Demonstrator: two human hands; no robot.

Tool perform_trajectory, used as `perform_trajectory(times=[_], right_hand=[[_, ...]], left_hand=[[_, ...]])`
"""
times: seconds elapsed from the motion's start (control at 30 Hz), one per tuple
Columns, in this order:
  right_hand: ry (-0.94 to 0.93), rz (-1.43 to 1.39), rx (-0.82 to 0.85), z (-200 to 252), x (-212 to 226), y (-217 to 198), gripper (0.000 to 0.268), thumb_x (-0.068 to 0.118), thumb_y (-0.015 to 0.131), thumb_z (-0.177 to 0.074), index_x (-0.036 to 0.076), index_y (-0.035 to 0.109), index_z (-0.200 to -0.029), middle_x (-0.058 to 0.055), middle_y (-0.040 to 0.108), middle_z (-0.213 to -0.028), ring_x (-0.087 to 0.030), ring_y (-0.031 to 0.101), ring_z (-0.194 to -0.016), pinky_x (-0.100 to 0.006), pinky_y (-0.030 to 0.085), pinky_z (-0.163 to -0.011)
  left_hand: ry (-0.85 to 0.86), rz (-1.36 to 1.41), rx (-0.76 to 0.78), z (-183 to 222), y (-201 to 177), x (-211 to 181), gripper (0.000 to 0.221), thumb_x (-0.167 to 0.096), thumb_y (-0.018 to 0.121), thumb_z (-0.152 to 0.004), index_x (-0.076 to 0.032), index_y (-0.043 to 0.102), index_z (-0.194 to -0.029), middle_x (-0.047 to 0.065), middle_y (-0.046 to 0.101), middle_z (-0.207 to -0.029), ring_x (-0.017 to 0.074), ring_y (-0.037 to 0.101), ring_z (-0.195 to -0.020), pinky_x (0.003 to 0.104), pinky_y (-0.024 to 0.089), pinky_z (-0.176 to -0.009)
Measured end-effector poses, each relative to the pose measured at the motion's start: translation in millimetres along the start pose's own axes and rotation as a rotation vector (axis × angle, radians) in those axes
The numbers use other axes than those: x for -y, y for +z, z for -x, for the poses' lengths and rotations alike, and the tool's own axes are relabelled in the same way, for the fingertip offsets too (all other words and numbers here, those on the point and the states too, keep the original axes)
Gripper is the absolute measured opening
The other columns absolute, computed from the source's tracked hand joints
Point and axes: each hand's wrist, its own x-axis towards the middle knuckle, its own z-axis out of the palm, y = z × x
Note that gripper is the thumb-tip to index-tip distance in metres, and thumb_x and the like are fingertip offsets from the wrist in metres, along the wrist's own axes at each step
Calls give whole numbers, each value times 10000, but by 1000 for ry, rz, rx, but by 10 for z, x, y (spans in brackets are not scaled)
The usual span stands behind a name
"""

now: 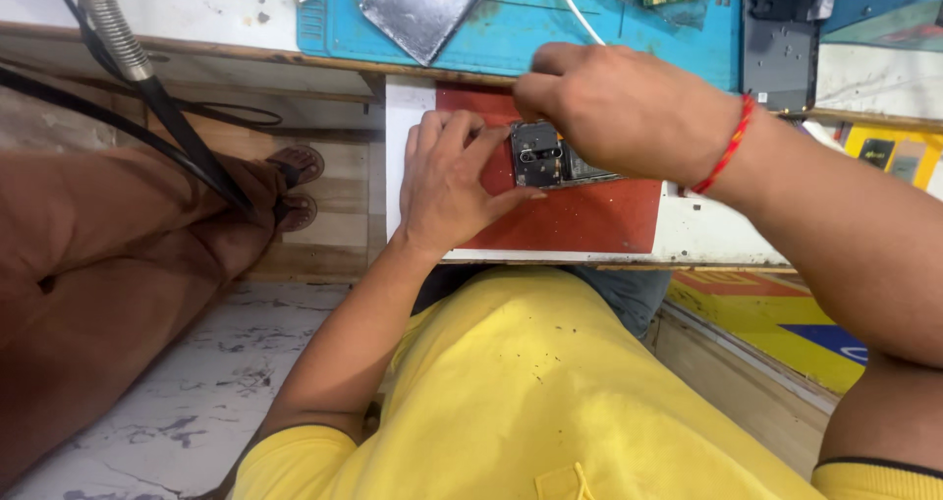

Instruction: The person disassembles a red smartphone by prying off the back cover and removing the battery. They use a screwdriver to unscrew internal components and a metal tool to disconnect the battery connector. The person handles the phone, battery, and tools on a cluttered workbench.

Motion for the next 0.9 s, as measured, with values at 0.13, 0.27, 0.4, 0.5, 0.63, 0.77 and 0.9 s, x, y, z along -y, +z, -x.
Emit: perform_trajectory(times=[0.13, 0.27, 0.4, 0.5, 0.63, 0.77, 0.9], right_hand=[[-102, -94, -2, -59, -102, -41, 114, 89, 670, -905, 23, 620, -983, -206, 673, -897, -441, 665, -829, -505, 552, -736], [11, -72, -4, -54, 0, 18, 250, 168, 701, -895, -18, 587, -1017, -229, 661, -918, -450, 653, -788, -507, 540, -676], [-29, -74, 18, -93, -79, -48, 186, 130, 666, -920, 2, 598, -1036, -199, 665, -917, -431, 662, -808, -503, 543, -693], [4, -51, -13, -26, -7, -4, 226, 157, 678, -911, -5, 601, -1049, -207, 655, -916, -435, 655, -789, -509, 530, -658], [-70, -89, 45, -67, -83, -52, 91, 127, 646, -928, 60, 629, -987, -178, 662, -917, -415, 666, -822, -494, 546, -706], [36, -71, -9, -32, -18, -29, 233, 122, 643, -925, 6, 596, -1121, -205, 653, -966, -444, 653, -810, -518, 528, -664], [-11, -70, 0, -50, -74, -58, 179, 119, 648, -928, 21, 610, -1073, -175, 657, -959, -430, 662, -844, -505, 537, -697]], left_hand=[[-14, 7, -2, -9, 12, -7, 679, -521, 921, -676, -95, 729, -1168, 60, 571, -1059, 288, 509, -1036, 436, 405, -886], [-7, 3, -7, -22, -6, 0, 682, -517, 934, -653, -105, 736, -1160, 62, 575, -1065, 294, 507, -1038, 441, 402, -878], [-8, 11, 14, -51, -17, 27, 738, -501, 944, -581, -93, 724, -1155, 60, 577, -1083, 294, 506, -1045, 445, 403, -888], [-12, 22, 41, -52, 0, 35, 749, -483, 956, -578, -100, 721, -1178, 51, 576, -1090, 292, 506, -1058, 449, 401, -900], [-28, 22, 52, -26, 6, 16, 755, -473, 967, -574, -101, 721, -1182, 55, 575, -1082, 297, 504, -1049, 453, 400, -895], [-21, 18, 40, -46, 18, 23, 750, -454, 968, -572, -113, 723, -1193, 51, 579, -1088, 290, 510, -1055, 448, 408, -909], [-17, 22, 36, -26, 24, 23, 762, -464, 966, -578, -108, 718, -1204, 48, 586, -1107, 287, 510, -1061, 440, 412, -915]])
